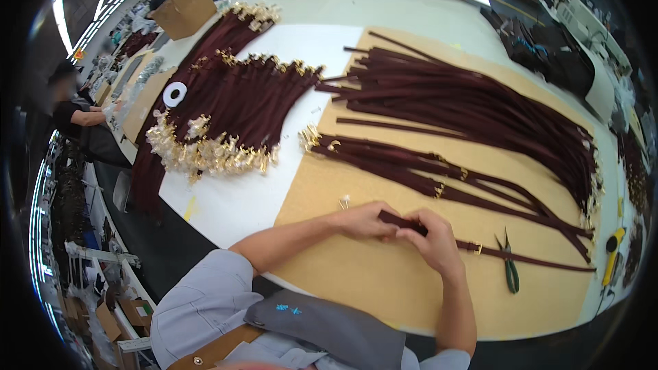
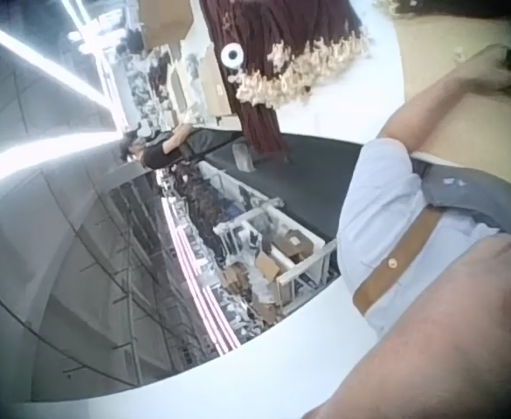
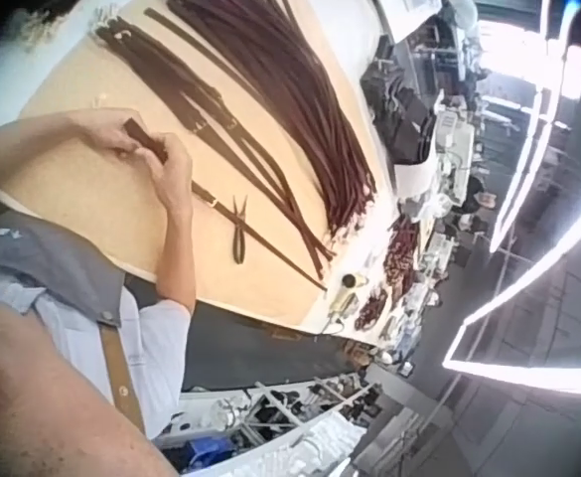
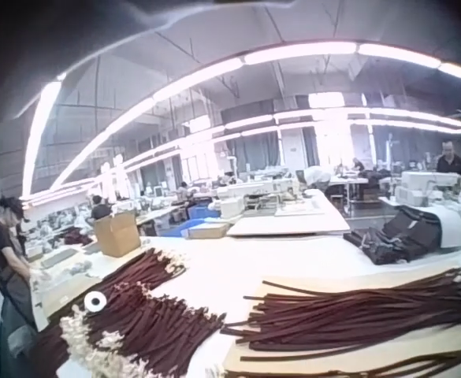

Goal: Assemble leather straps with metal buckles and hardware at a factory workstation.

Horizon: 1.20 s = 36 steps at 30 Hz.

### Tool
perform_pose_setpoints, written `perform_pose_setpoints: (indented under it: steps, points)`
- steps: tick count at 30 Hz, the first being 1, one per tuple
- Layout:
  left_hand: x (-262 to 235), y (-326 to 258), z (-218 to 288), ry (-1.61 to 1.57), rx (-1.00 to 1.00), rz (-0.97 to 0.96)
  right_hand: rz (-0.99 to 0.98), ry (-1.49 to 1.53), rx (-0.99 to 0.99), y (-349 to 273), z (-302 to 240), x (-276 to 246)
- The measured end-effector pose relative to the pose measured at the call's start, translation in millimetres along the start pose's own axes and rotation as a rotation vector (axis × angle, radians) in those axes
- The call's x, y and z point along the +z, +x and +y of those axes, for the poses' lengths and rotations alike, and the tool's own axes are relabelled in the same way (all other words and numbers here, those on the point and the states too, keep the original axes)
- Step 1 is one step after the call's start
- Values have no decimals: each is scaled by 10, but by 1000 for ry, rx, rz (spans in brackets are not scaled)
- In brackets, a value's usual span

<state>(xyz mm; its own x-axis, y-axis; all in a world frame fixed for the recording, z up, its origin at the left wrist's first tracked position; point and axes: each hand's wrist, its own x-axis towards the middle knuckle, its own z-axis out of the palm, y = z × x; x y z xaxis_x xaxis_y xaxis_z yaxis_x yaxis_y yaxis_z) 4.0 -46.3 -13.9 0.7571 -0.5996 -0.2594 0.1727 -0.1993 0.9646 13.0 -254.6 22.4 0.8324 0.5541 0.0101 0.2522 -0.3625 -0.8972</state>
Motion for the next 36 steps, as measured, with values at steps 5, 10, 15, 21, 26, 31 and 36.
perform_pose_setpoints:
  steps: [5,10,15,21,26,31,36]
  points:
    - [-76,114,-130,-12,-34,1,80,256,22,11,-115,-152]
    - [-63,89,-20,-28,-161,-4,29,-69,200,-90,-285,-468]
    - [-29,93,-90,-19,-107,-11,-31,-541,293,-193,-337,-373]
    - [-34,82,-24,-26,-159,-5,63,-613,129,-128,-234,-137]
    - [-56,57,-8,-67,-144,-24,-46,-606,188,-103,-260,-163]
    - [-61,59,-16,-62,-134,-45,29,-660,151,-93,-156,-18]
    - [-49,63,-50,-107,-103,-27,50,-522,215,-87,-213,-40]
